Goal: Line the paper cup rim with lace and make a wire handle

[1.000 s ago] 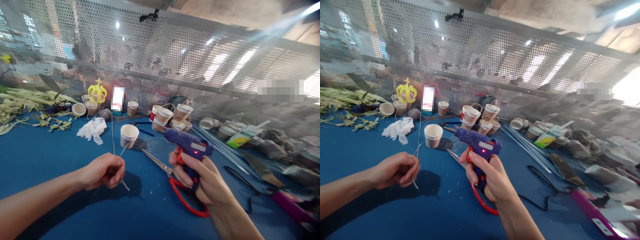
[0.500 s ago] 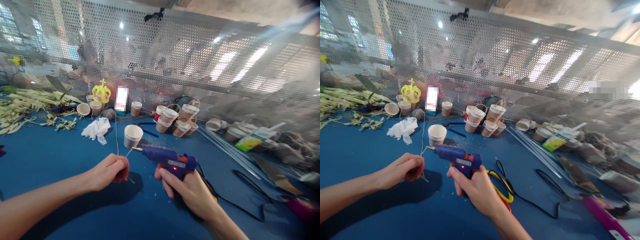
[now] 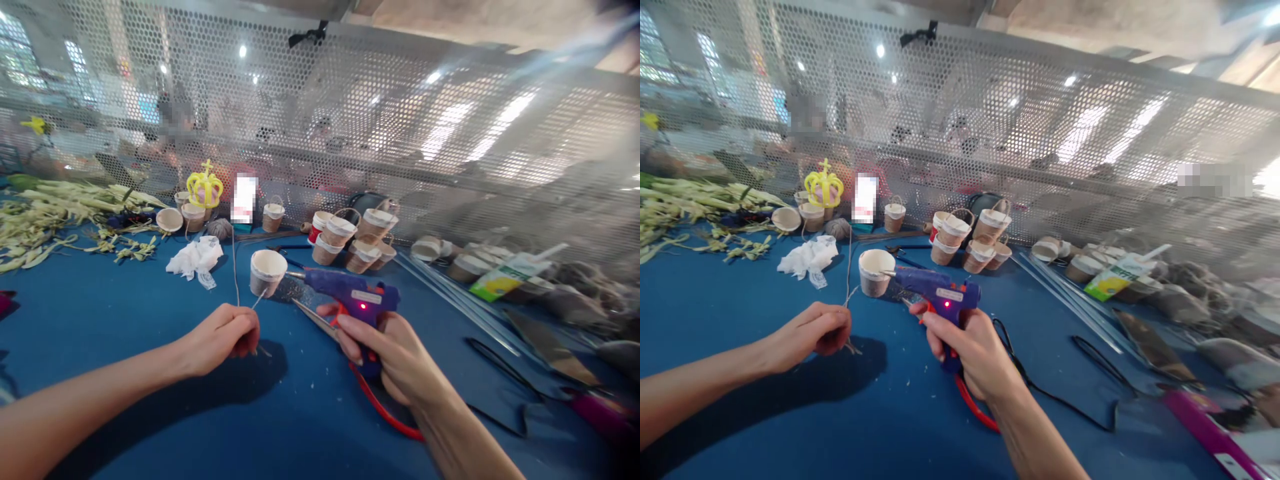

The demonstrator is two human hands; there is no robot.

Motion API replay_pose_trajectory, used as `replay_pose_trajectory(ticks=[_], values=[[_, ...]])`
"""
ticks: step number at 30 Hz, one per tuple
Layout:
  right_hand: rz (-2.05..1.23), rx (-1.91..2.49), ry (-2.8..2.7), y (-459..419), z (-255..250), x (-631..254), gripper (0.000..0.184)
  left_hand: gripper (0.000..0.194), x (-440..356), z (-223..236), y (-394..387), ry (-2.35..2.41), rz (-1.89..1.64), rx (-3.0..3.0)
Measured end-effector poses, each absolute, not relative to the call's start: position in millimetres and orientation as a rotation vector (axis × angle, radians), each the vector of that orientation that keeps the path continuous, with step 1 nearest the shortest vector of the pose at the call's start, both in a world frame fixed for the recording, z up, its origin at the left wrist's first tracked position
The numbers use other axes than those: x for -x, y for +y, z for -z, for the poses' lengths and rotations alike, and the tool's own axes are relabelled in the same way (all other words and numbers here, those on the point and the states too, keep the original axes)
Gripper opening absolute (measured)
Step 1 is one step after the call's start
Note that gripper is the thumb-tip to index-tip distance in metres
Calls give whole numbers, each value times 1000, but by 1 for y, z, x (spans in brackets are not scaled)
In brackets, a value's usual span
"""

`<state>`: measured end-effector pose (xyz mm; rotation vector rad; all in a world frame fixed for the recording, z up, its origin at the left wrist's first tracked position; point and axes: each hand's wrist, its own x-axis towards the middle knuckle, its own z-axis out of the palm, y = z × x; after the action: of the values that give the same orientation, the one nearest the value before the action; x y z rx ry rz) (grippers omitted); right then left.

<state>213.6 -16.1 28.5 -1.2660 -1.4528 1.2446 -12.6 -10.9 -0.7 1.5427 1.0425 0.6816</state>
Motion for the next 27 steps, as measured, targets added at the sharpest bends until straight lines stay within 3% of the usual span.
replay_pose_trajectory(ticks=[4, 7, 14, 27], values=[[-999, 1381, -1222, 6, -29, -231, 31, 31, 16, 1, -12, 1073, -765, -1590], [-1010, 1459, -1174, 24, -24, -243, 31, 31, 19, 1, -11, 1076, -826, -1650], [-991, 1672, -1301, 48, -2, -247, 29, 32, 24, 4, -8, 1068, -897, -1776], [-451, 2038, -1663, 71, 10, -225, 38, 31, 24, 5, -8, 1068, -874, -1818]])
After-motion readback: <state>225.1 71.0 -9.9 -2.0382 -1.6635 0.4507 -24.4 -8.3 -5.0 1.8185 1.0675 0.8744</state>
